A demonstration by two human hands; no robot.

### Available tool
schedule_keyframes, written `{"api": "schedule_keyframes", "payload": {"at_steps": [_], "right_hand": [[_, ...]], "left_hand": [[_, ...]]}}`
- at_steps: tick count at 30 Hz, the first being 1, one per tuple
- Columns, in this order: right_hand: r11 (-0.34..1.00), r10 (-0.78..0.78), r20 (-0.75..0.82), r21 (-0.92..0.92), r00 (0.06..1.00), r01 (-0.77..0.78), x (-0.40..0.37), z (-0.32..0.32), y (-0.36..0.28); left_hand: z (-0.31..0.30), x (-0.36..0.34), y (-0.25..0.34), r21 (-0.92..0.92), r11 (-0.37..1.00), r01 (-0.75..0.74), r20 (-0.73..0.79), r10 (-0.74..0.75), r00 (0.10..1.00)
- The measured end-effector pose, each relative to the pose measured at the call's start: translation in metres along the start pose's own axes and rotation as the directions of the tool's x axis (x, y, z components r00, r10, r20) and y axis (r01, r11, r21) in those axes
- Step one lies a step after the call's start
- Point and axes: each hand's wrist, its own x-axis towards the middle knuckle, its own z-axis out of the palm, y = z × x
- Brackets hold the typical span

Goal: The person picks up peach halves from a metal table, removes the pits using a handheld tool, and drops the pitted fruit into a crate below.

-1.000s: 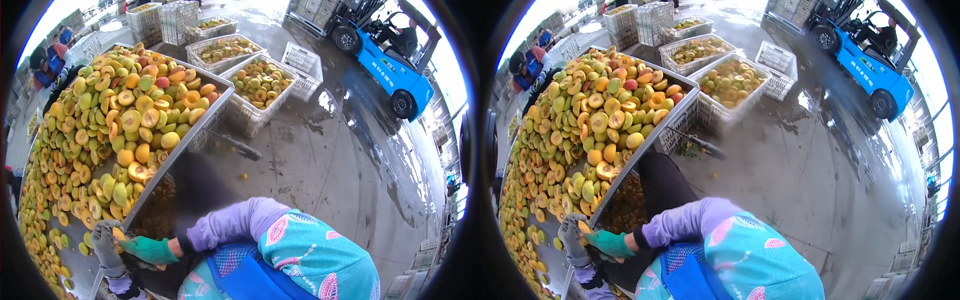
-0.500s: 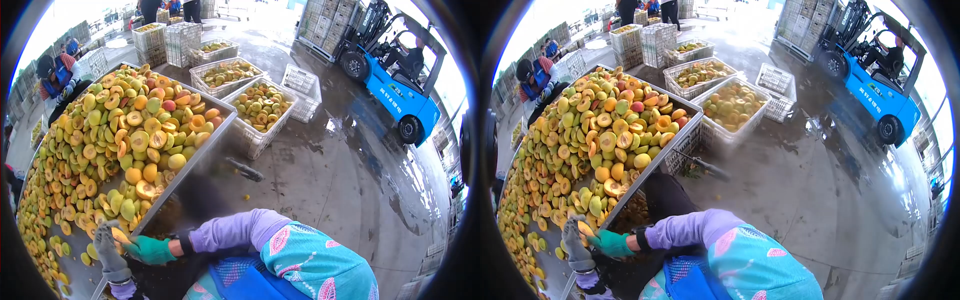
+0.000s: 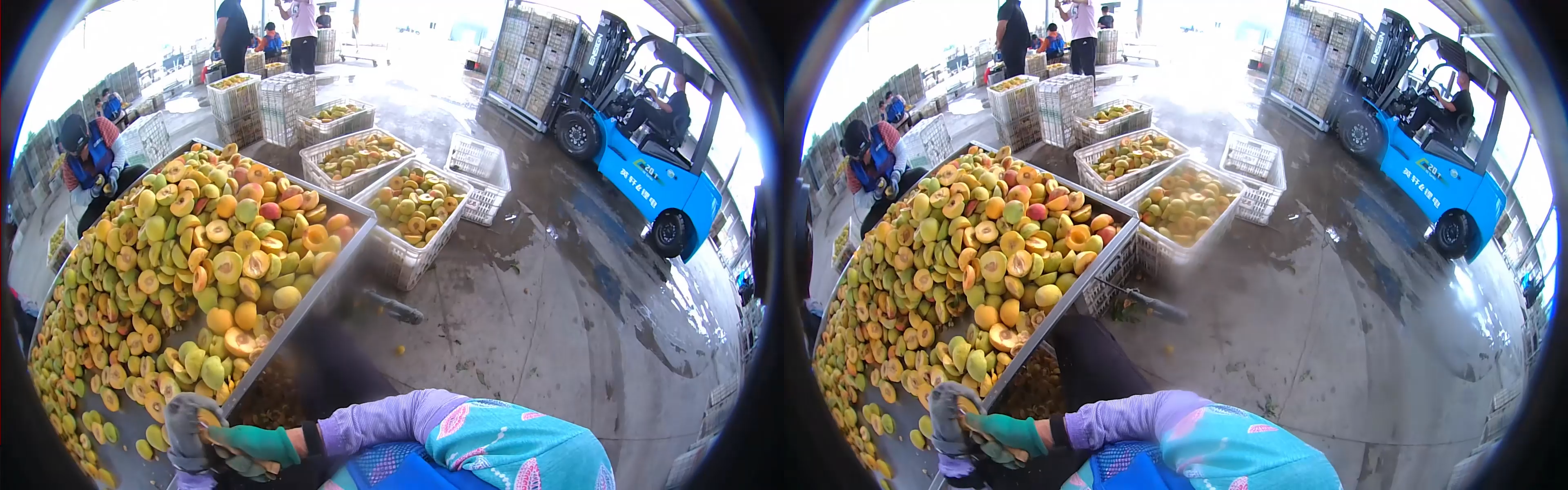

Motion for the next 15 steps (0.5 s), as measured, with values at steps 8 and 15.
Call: {"api": "schedule_keyframes", "payload": {"at_steps": [8, 15], "right_hand": [[0.979, -0.028, 0.063, -0.202, 0.998, 0.04, 0.005, 0.007, 0.016], [0.998, 0.035, 0.167, 0.05, 0.985, -0.044, 0.026, -0.009, 0.02]], "left_hand": [[0.024, -0.044, -0.006, -0.169, 0.985, 0.019, -0.581, -0.115, 0.806], [0.009, -0.026, 0.026, -0.222, 0.974, 0.047, -0.273, -0.108, 0.956]]}}
